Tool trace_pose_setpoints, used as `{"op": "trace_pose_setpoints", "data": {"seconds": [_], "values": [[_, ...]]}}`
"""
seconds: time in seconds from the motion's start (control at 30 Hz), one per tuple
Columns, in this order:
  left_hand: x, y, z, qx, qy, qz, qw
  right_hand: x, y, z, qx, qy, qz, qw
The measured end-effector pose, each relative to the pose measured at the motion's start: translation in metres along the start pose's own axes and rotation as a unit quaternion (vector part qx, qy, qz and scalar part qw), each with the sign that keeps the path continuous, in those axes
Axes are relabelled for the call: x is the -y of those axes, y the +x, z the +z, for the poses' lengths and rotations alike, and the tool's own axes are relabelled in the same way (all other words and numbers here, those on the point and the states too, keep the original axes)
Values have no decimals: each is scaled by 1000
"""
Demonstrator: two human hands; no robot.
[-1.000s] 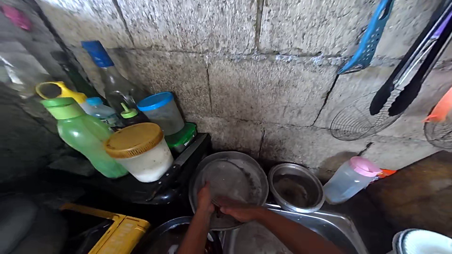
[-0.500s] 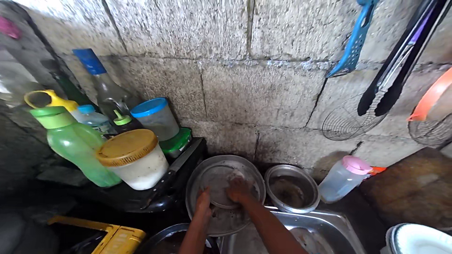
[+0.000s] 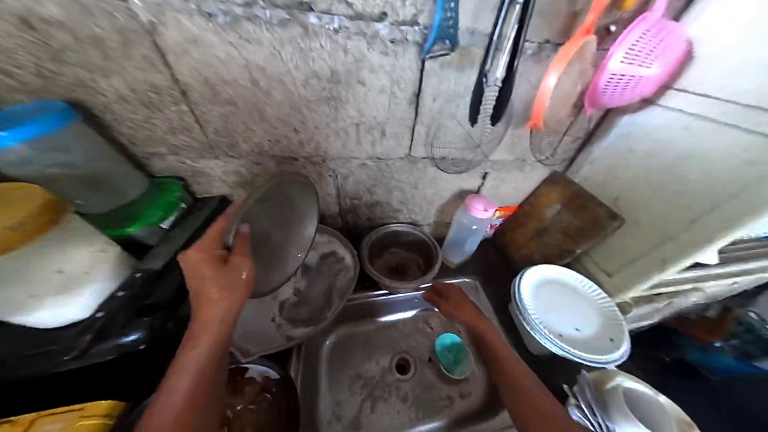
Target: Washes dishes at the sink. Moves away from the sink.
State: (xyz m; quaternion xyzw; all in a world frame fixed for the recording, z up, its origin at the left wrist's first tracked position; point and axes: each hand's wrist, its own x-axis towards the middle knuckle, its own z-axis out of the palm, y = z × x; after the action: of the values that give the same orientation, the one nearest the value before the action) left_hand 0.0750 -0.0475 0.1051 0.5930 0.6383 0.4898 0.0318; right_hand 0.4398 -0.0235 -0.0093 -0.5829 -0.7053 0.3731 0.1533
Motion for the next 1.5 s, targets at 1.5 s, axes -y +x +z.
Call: {"op": "trace_pose_setpoints", "data": {"seconds": [1.5], "values": [[-38, -224, 132, 241, -280, -430, 824, -32, -13, 127, -279, -42, -260, 923]]}}
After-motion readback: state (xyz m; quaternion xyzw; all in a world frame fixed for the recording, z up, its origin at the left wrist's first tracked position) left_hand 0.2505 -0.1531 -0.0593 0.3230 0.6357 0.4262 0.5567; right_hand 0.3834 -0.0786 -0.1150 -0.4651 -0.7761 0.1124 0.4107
